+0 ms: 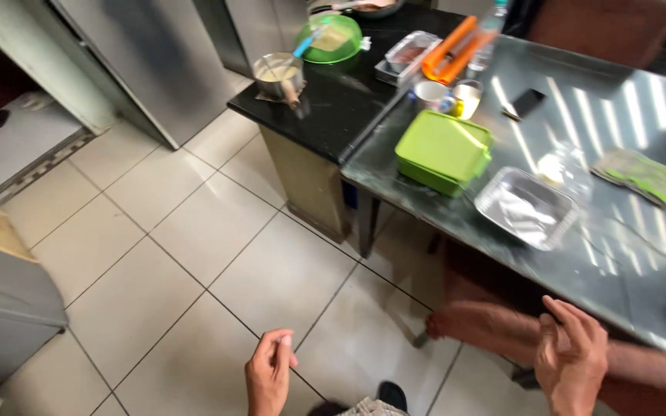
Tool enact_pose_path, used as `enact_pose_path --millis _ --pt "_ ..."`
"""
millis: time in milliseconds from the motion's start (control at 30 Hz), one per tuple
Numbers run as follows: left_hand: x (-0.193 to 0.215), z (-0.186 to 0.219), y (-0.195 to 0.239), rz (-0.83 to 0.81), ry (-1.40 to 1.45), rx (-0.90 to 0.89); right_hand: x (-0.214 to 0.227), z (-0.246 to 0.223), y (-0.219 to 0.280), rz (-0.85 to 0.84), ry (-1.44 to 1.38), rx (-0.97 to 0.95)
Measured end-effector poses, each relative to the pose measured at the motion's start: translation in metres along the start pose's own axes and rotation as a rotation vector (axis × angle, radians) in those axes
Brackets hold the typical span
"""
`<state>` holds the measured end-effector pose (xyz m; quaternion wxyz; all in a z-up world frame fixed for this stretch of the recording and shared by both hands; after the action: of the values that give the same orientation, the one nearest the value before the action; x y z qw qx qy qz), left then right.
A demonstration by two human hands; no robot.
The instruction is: Cooking crepes in a pan and greasing a foil container with butter.
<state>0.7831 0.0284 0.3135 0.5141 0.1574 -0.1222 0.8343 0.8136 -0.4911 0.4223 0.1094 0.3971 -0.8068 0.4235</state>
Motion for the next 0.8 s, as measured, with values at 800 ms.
enact_pose_path --millis 800 --pt "-0.265 -0.069 -0.759 -0.42 0.373 0.551 -0.056 0.111 0.104 0.229 1.102 -0.982"
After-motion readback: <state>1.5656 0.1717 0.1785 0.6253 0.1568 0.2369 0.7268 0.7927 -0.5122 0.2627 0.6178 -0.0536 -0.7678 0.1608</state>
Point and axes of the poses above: each hand's wrist, its own y-axis away from the middle knuckle, its own x-axis out of the back of the hand, z = x × y, the point moved 10 cm from there along -y, towards the middle knuckle, and after that the axes turned 3 degrees about -y, right-handed, at the moved point
